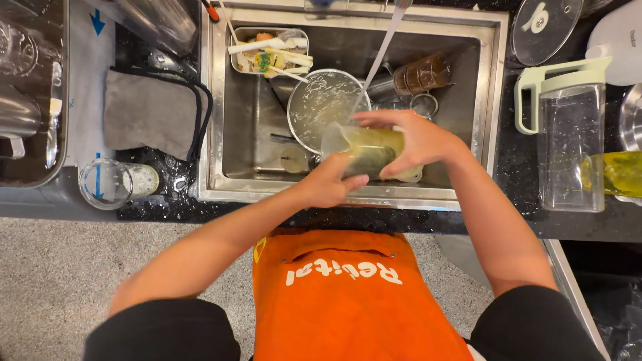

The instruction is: Washing a metal pitcher and a plastic jug in a sink.

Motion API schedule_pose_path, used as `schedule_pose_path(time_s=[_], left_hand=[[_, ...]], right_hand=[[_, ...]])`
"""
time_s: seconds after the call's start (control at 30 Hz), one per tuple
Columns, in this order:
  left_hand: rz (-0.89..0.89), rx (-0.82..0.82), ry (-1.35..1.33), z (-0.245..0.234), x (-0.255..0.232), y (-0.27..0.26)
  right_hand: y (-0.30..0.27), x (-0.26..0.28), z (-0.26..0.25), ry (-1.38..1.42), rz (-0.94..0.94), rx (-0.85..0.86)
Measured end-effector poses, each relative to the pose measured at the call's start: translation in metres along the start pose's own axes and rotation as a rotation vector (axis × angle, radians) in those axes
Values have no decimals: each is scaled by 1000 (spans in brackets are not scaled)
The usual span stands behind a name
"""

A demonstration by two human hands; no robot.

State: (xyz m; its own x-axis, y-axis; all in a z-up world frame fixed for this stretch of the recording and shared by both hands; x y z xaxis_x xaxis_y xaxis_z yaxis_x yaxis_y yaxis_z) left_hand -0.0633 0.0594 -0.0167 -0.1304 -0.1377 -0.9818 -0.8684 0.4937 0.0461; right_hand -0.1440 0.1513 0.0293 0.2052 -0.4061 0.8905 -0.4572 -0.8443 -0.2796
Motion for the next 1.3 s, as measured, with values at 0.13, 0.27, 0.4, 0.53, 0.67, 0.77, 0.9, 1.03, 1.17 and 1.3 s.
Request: schedule_pose_path(time_s=[0.13,0.27,0.4,0.53,0.67,0.77,0.9,1.03,1.17,1.3], left_hand=[[-261,-190,-523,-17,26,1],[-296,-338,-1075,-9,6,12],[-332,-330,-795,32,4,9],[127,-135,355,9,-71,7],[262,13,1230,5,-27,-10],[360,-127,1405,-10,16,-17],[200,-279,928,-30,42,-31],[-125,-532,158,-21,75,-53],[-115,-735,-349,-30,111,-89],[-160,-756,-558,-22,73,-102]], right_hand=[[-31,-39,-20,38,8,-322],[-48,-35,-11,810,-337,-632],[-52,-85,9,1254,-459,-918],[-34,-118,22,1591,-299,-924],[-22,-108,21,1473,-50,-1009],[-18,-104,23,1368,12,-1158],[-3,-79,35,1445,40,-1262],[0,-70,48,1326,11,-1340],[45,-105,66,1413,1,-1146],[67,-123,75,1497,119,-856]])
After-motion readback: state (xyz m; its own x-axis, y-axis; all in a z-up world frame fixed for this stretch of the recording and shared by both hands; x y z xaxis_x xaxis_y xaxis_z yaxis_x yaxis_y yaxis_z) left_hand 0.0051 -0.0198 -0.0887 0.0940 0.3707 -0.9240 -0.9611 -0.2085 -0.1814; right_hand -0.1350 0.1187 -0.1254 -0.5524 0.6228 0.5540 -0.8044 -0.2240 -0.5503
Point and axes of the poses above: each hand's wrist, its own y-axis towards the middle knuckle, its own z-axis out of the palm, x = y × z, the point moved 9 cm from there along y, towards the middle knuckle, and after that the axes turned 8 degrees about y, right-handed, at the moved point
